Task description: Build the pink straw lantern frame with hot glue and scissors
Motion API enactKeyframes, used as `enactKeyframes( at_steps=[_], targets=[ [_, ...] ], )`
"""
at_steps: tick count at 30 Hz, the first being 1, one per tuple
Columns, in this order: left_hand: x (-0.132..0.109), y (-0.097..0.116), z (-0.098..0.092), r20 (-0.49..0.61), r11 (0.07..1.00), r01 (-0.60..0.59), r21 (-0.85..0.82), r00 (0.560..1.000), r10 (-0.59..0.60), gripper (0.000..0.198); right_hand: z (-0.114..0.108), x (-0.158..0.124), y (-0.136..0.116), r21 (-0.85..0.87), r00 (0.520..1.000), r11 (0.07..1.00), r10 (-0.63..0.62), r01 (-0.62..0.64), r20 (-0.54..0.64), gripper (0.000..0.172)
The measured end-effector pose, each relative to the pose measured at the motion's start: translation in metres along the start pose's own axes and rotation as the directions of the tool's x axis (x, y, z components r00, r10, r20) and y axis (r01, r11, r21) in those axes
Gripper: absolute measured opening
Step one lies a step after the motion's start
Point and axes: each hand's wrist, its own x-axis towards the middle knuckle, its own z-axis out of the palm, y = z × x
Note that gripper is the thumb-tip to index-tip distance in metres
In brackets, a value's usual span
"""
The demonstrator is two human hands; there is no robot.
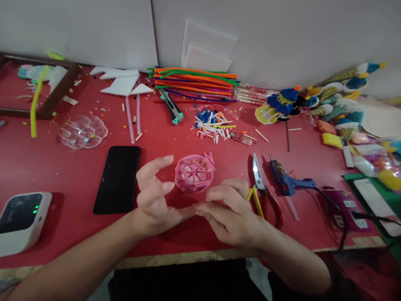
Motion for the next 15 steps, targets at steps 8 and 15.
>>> enactKeyframes(
  at_steps=[8, 15],
  targets=[
    [-0.002, 0.000, -0.002, 0.125, 0.988, 0.149, -0.030, 0.982, -0.144, 0.086, 0.002, -0.002, 0.002, 0.026, 0.990, 0.998, 0.065, -0.063, -0.125, 0.017],
    [0.018, -0.001, -0.016, 0.181, 0.991, 0.111, 0.077, 0.976, -0.123, 0.070, -0.005, -0.005, 0.017, 0.059, 0.955, 0.989, 0.148, -0.137, -0.258, 0.016]
  ],
)
